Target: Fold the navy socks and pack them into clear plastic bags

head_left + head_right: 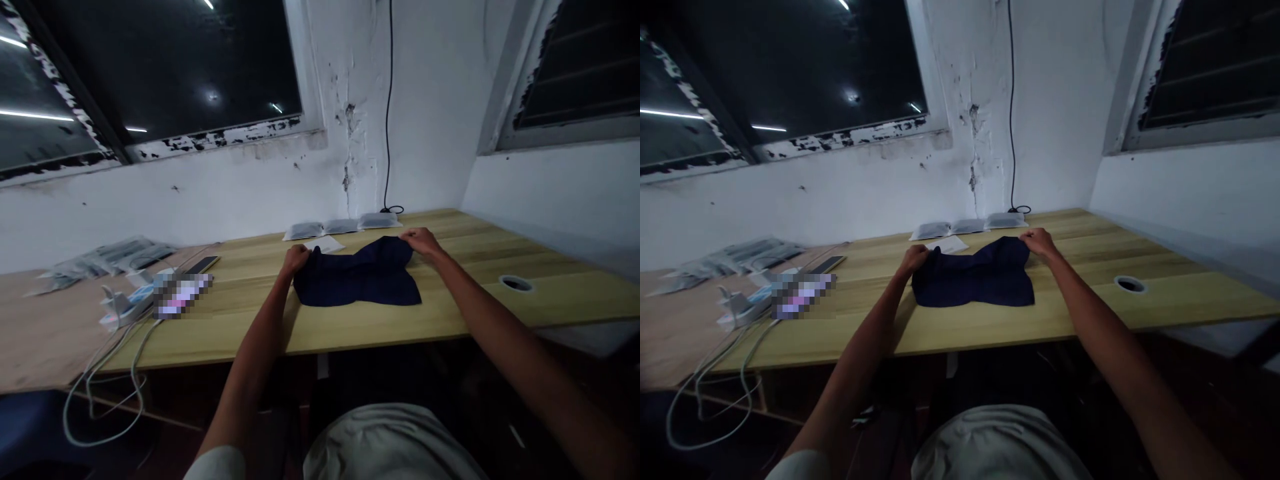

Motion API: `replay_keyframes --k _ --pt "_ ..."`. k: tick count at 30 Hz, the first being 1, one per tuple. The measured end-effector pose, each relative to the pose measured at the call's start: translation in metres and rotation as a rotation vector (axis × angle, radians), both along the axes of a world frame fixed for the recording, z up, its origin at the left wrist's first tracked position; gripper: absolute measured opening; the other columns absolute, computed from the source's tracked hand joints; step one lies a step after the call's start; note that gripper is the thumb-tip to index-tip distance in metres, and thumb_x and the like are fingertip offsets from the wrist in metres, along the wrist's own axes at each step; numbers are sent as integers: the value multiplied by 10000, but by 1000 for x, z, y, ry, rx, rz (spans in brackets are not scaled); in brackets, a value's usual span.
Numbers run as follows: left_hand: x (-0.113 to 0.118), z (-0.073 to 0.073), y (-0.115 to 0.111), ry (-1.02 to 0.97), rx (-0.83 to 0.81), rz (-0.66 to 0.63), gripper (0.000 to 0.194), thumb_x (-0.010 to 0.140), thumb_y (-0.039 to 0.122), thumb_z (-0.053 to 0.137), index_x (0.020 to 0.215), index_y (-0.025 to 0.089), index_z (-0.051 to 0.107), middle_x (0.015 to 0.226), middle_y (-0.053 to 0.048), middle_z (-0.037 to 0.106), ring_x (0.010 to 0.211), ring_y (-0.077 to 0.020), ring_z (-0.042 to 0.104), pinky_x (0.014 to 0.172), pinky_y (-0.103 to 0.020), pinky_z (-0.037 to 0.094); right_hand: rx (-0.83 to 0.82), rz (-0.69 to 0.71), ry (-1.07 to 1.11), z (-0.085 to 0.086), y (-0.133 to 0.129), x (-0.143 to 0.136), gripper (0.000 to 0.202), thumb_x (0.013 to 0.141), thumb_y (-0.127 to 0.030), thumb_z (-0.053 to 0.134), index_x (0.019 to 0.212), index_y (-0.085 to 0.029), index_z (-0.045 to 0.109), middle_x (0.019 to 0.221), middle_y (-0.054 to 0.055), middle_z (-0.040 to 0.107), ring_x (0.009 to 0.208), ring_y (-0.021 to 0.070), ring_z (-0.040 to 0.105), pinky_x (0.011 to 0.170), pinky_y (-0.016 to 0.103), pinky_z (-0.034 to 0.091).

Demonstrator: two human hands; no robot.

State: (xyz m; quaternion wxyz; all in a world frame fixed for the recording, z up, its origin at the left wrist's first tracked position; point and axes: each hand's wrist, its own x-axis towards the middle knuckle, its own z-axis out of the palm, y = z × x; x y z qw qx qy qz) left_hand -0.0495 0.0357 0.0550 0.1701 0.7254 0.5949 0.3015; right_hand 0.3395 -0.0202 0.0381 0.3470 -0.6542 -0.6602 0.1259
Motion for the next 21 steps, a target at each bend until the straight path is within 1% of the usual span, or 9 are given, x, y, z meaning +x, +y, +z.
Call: replay_keyframes --k 3,5,7,10,12,14,15,18,21 --pt "9 -2 2 143 200 159 128 862 255 544 843 152 618 884 -94 672 882 -222 615 781 -307 431 62 -277 23 -6 7 -14 330 900 -326 561 1201 -206 625 1067 117 724 1088 288 610 963 371 448" --pt "12 6 -1 152 289 118 134 869 262 563 890 148 629 944 -107 685 907 -223 625 825 -318 450 147 -252 7 -3 3 -21 406 895 -322 575 1284 -206 565 1180 128 681 1195 295 544 1045 385 391" --pt "9 18 -13 168 285 -58 155 854 294 605 888 148 643 942 -97 693 872 -212 636 827 -318 474 184 -161 -14 5 -10 -27 432 890 -342 587 1286 -173 569 1223 148 656 1208 309 533 1065 400 377" --pt "-6 25 -51 238 138 -473 330 827 455 660 980 164 676 1025 -91 707 917 -218 657 844 -321 506 116 94 -27 6 -47 -37 469 826 -437 675 1202 -157 654 1179 132 690 1059 282 639 963 360 482" --pt "-23 13 -87 333 108 -583 576 781 574 683 1207 190 633 1244 -123 653 1120 -264 619 970 -372 479 31 452 -102 -3 -81 -40 601 771 -528 716 1286 -231 632 1361 88 606 1224 288 572 1065 381 427" --pt "-42 -6 -125 442 114 -629 824 704 641 726 1377 210 525 1406 -151 546 1271 -312 531 1052 -425 435 -89 617 -177 -17 -116 -39 770 650 -570 801 1342 -301 599 1477 52 502 1350 319 464 1144 433 350" --pt "-51 -15 -143 462 139 -631 853 712 649 717 1416 226 487 1452 -149 502 1315 -318 493 1074 -440 420 -116 643 -174 -23 -132 -36 776 653 -569 799 1358 -325 584 1492 35 483 1385 318 422 1165 446 320" --pt "-70 -31 -188 432 230 -597 684 797 572 681 1395 284 514 1366 -122 586 1248 -294 551 1061 -452 433 -153 668 -96 -28 -168 -25 443 845 -532 625 1252 -363 669 1382 -9 596 1337 268 492 1151 418 353" --pt "-71 -26 -207 330 206 -642 349 879 446 607 1177 274 664 1142 -97 701 1082 -256 630 964 -403 485 -151 501 -16 -16 -177 -16 367 887 -561 542 1052 -323 767 1129 13 739 1116 280 652 991 389 497"
